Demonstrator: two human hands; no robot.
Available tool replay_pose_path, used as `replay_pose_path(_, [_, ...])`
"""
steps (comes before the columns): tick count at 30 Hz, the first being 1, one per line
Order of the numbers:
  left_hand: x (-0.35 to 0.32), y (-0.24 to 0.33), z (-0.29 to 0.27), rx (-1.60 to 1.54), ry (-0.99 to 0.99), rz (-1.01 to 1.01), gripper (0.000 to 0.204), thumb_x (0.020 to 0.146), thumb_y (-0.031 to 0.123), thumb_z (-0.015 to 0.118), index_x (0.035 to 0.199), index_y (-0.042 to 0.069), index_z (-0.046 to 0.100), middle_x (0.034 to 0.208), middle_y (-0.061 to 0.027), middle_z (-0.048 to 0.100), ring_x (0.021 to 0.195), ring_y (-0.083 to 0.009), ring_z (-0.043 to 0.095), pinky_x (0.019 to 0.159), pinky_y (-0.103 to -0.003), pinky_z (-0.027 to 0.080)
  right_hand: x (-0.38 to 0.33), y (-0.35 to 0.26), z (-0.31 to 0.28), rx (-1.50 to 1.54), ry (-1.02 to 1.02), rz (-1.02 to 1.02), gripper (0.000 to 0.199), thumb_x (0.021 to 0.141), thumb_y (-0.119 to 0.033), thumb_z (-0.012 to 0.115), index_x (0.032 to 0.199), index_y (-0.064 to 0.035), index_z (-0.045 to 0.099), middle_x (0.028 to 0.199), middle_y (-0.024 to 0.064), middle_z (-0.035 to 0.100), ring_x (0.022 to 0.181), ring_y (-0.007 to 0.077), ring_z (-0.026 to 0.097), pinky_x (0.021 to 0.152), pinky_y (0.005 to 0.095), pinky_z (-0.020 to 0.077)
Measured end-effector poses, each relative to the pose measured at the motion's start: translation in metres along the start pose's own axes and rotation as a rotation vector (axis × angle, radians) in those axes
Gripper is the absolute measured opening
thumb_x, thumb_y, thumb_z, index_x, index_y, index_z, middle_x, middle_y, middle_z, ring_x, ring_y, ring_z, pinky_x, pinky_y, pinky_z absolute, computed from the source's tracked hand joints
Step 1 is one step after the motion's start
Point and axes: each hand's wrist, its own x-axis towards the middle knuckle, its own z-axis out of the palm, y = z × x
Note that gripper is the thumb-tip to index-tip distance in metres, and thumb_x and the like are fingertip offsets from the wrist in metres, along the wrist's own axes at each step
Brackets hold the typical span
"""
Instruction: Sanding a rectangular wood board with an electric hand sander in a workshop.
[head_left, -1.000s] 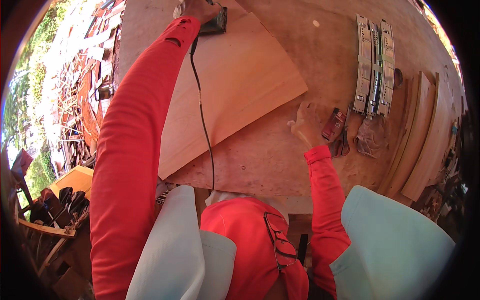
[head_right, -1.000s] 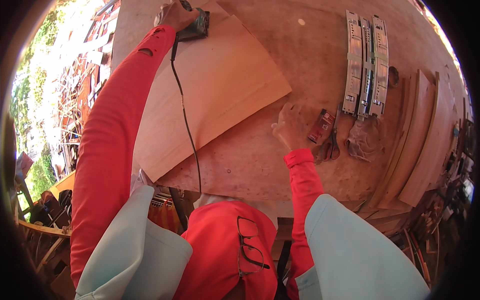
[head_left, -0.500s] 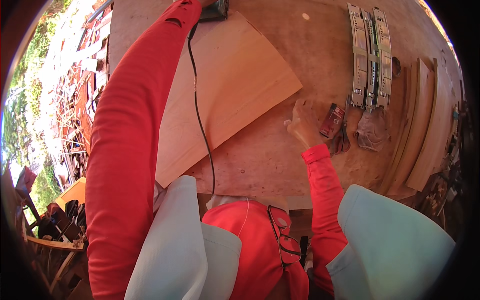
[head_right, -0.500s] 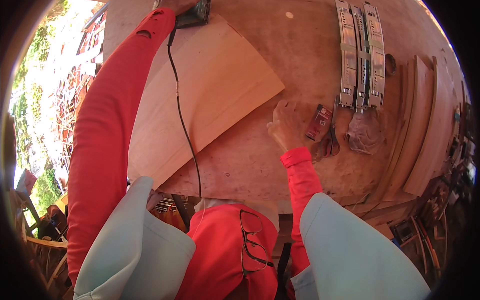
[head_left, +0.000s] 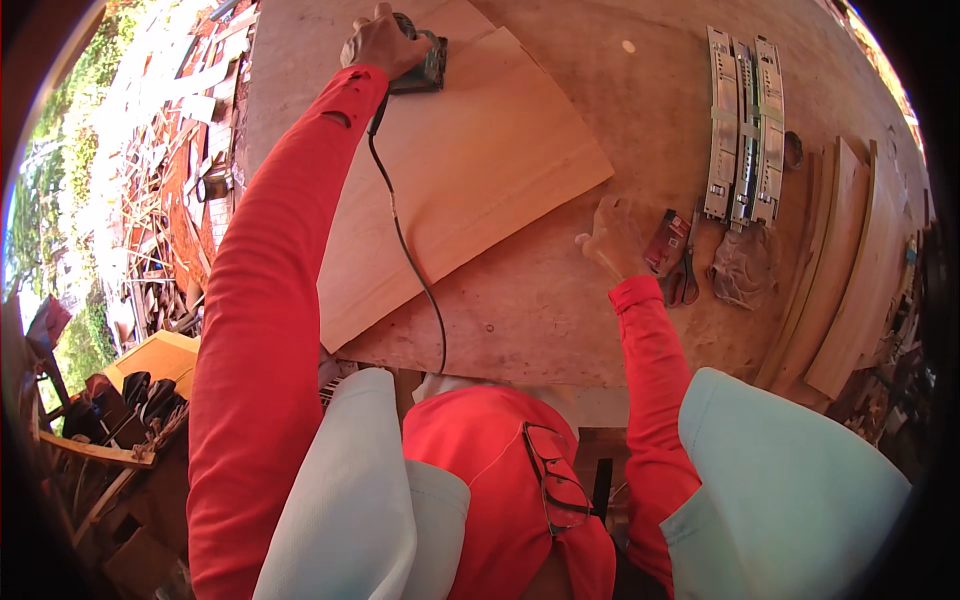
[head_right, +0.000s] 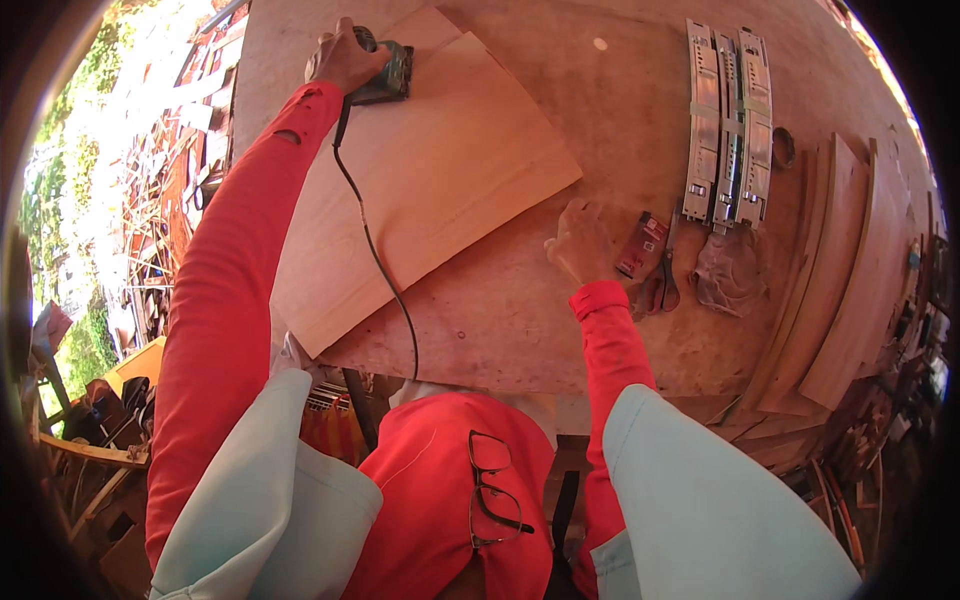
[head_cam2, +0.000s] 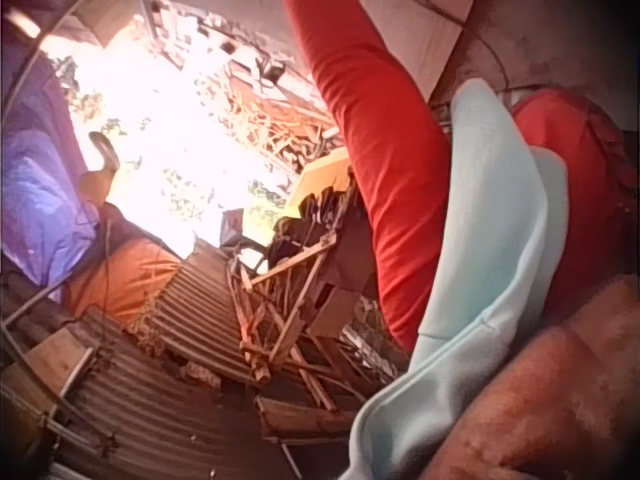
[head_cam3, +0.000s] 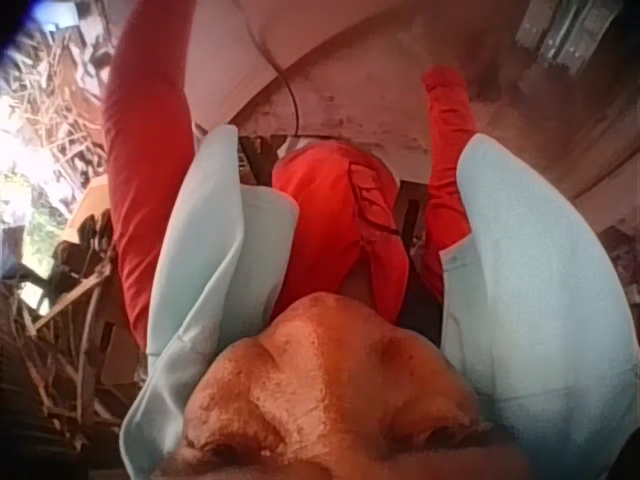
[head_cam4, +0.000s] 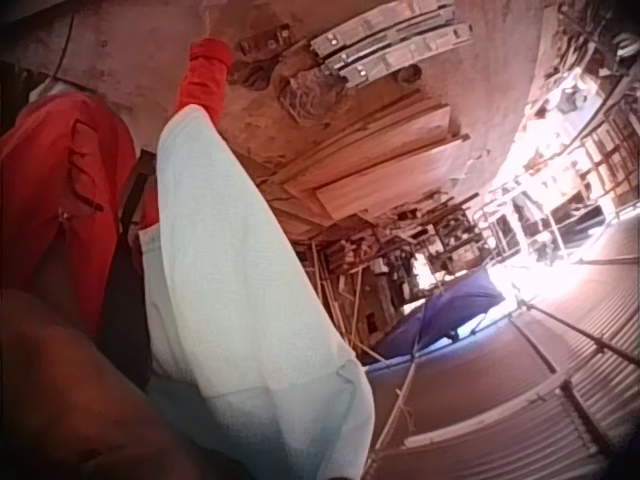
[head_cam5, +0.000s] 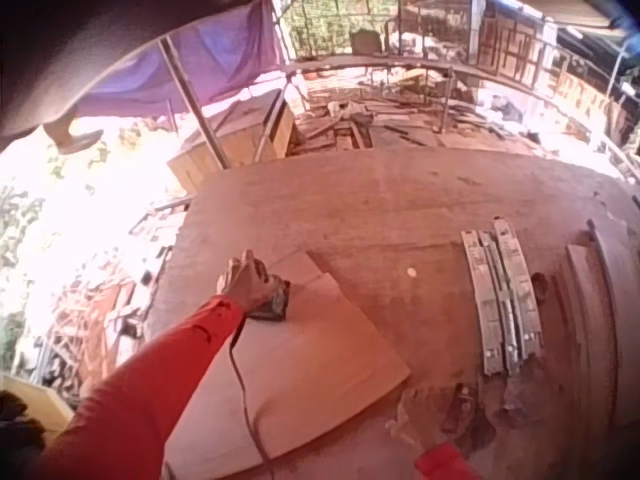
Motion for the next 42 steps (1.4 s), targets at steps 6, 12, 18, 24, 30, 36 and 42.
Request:
replay_pose_path(6, [-0.050, -0.027, -0.014, -0.043, -0.074, -0.111, 0.069, 0.078, 0.050, 0.069, 0.129, 0.008, 0.052, 0.120, -0.0316, 0.061, 0.105, -0.0483, 0.067, 0.091, -0.055, 0.053, 0.008, 0.001, -0.001, -0.066, -0.046, -0.009, 0.065, 0.073, -0.023, 0.084, 0.119, 0.0117, 0.053, 0.116, 0.0314, 0.058, 0.098, 0.0459, 0.069, 0.084, 0.0476, 0.0594])
replay_pose_path(12, [-0.061, -0.014, -0.021, -0.053, -0.118, -0.073, 0.076, 0.077, 0.051, 0.070, 0.132, 0.001, 0.051, 0.124, -0.0325, 0.060, 0.107, -0.0500, 0.066, 0.091, -0.054, 0.055, 0.008, 0.000, -0.002, -0.060, -0.075, -0.007, 0.060, 0.074, -0.018, 0.082, 0.117, 0.0118, 0.054, 0.117, 0.0336, 0.058, 0.101, 0.0475, 0.068, 0.086, 0.0495, 0.0589])
replay_pose_path(18, [-0.044, 0.024, -0.037, -0.150, -0.175, -0.055, 0.069, 0.073, 0.040, 0.075, 0.125, 0.003, 0.051, 0.118, -0.0324, 0.059, 0.104, -0.0505, 0.066, 0.087, -0.055, 0.057, 0.010, -0.012, -0.012, -0.015, -0.218, 0.123, 0.076, 0.077, -0.025, 0.087, 0.131, 0.0095, 0.047, 0.134, 0.0329, 0.051, 0.121, 0.0491, 0.058, 0.100, 0.0508, 0.0512])
replay_pose_path(24, [-0.023, 0.037, -0.027, -0.487, -0.039, 0.247, 0.073, 0.075, 0.039, 0.074, 0.132, 0.000, 0.048, 0.125, -0.0358, 0.057, 0.110, -0.0513, 0.065, 0.092, -0.054, 0.056, 0.008, -0.006, -0.003, -0.061, -0.106, 0.070, 0.061, 0.075, -0.022, 0.086, 0.118, 0.0058, 0.052, 0.123, 0.0301, 0.057, 0.105, 0.0478, 0.067, 0.088, 0.0518, 0.0573])
replay_pose_path(30, [0.013, 0.089, -0.027, -0.184, -0.145, 0.001, 0.073, 0.079, 0.043, 0.071, 0.133, 0.000, 0.048, 0.128, -0.0359, 0.056, 0.115, -0.0504, 0.063, 0.094, -0.053, 0.056, 0.004, -0.012, -0.010, -0.056, -0.117, 0.082, 0.060, 0.075, -0.021, 0.086, 0.116, 0.0069, 0.053, 0.121, 0.0316, 0.057, 0.103, 0.0466, 0.067, 0.087, 0.0518, 0.0571])
replay_pose_path(36, [0.003, 0.093, -0.048, -0.432, -0.348, 0.197, 0.072, 0.079, 0.044, 0.070, 0.132, -0.001, 0.050, 0.127, -0.0365, 0.057, 0.114, -0.0502, 0.064, 0.096, -0.053, 0.055, 0.009, -0.006, -0.006, -0.042, -0.111, 0.056, 0.061, 0.073, -0.022, 0.088, 0.116, 0.0077, 0.055, 0.120, 0.0313, 0.059, 0.107, 0.0457, 0.065, 0.091, 0.0499, 0.0560])
replay_pose_path(42, [-0.016, 0.043, -0.023, -0.175, -0.083, 0.027, 0.065, 0.078, 0.043, 0.071, 0.127, 0.003, 0.053, 0.119, -0.0354, 0.060, 0.109, -0.0514, 0.065, 0.092, -0.055, 0.056, 0.011, 0.002, -0.006, -0.078, -0.117, 0.008, 0.068, 0.076, -0.026, 0.087, 0.124, 0.0091, 0.053, 0.126, 0.0303, 0.057, 0.112, 0.0465, 0.063, 0.094, 0.0504, 0.0547])
